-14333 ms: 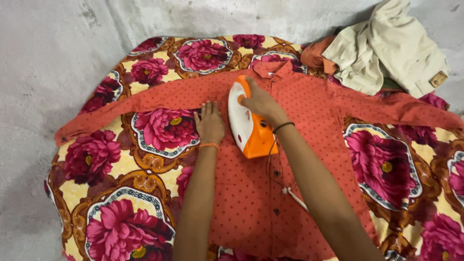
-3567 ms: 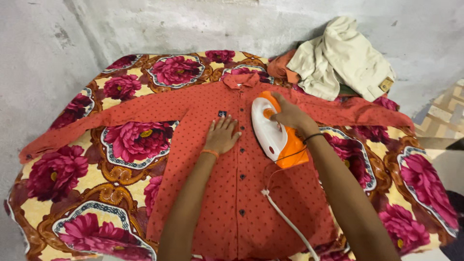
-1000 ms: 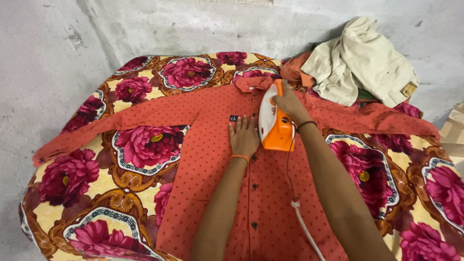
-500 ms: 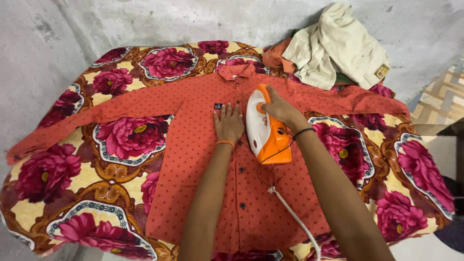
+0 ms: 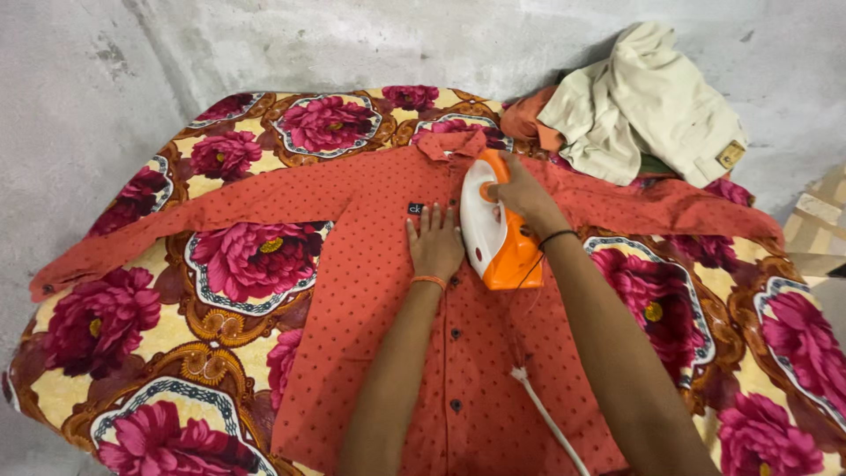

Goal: The person unfolds a red long-sleeved shirt on a floral-patterned bed and smooths it out. They then use an electric iron to press the shirt, moving the iron across the front body and sleeves to remove wrinkles.

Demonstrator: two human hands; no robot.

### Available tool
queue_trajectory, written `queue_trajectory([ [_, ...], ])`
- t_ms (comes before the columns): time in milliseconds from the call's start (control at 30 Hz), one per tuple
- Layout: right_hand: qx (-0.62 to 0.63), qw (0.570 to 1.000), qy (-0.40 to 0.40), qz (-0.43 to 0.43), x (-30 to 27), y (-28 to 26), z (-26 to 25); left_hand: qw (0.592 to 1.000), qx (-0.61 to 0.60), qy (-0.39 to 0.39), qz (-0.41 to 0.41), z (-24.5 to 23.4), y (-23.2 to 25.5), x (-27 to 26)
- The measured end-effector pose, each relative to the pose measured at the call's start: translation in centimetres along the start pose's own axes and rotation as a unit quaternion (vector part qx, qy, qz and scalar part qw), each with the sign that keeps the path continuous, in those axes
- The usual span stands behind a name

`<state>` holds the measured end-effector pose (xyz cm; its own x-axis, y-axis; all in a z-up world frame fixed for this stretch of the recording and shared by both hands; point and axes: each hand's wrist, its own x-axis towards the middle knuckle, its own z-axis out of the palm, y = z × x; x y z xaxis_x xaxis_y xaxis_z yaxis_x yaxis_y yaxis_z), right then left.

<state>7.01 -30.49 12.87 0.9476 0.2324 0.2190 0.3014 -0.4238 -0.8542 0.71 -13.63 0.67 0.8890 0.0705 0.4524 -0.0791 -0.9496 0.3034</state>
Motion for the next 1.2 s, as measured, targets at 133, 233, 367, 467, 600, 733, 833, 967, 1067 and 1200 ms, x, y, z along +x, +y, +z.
queue_trajectory([
  [133,0.003,0.998,0.005,0.063,2.4,0.1,-0.2,1.0,-0.004,0.026,0.003,0.4,0.1,-0.1],
  [233,-0.006,0.998,0.011,0.057,3.5,0.1,-0.1,1.0,-0.002,0.027,0.004,0.4,0.0,-0.2],
  [367,0.001,0.997,0.007,0.077,4.1,0.0,-0.2,1.0,0.003,0.02,-0.001,0.1,0.2,0.1],
  [467,-0.08,0.996,0.007,0.039,4.4,1.0,-0.5,1.0,-0.003,0.004,-0.003,-0.1,0.1,0.0],
  [600,-0.109,0.994,0.003,0.017,3.6,1.0,-0.7,1.0,0.007,-0.003,-0.006,-0.2,0.2,0.2],
  [733,-0.108,0.994,-0.007,0.034,0.5,0.0,-0.9,1.0,0.0,-0.02,-0.004,-0.3,-0.1,0.5],
  [833,-0.105,0.994,-0.017,0.016,-1.7,-0.2,-1.5,0.999,-0.007,-0.037,0.001,-0.3,-0.3,0.6],
  [967,-0.05,0.998,-0.042,-0.007,-5.2,-2.4,-2.1,0.999,-0.006,-0.045,0.004,-0.5,-0.5,0.2],
  [1067,-0.043,0.982,-0.038,0.179,-7.6,-5.5,-2.4,0.999,0.0,-0.051,0.002,-0.6,-0.3,0.0],
  [1200,-0.027,0.989,-0.032,0.14,-7.7,-6.5,-2.3,0.999,-0.007,-0.046,-0.003,-0.6,-0.1,0.0],
])
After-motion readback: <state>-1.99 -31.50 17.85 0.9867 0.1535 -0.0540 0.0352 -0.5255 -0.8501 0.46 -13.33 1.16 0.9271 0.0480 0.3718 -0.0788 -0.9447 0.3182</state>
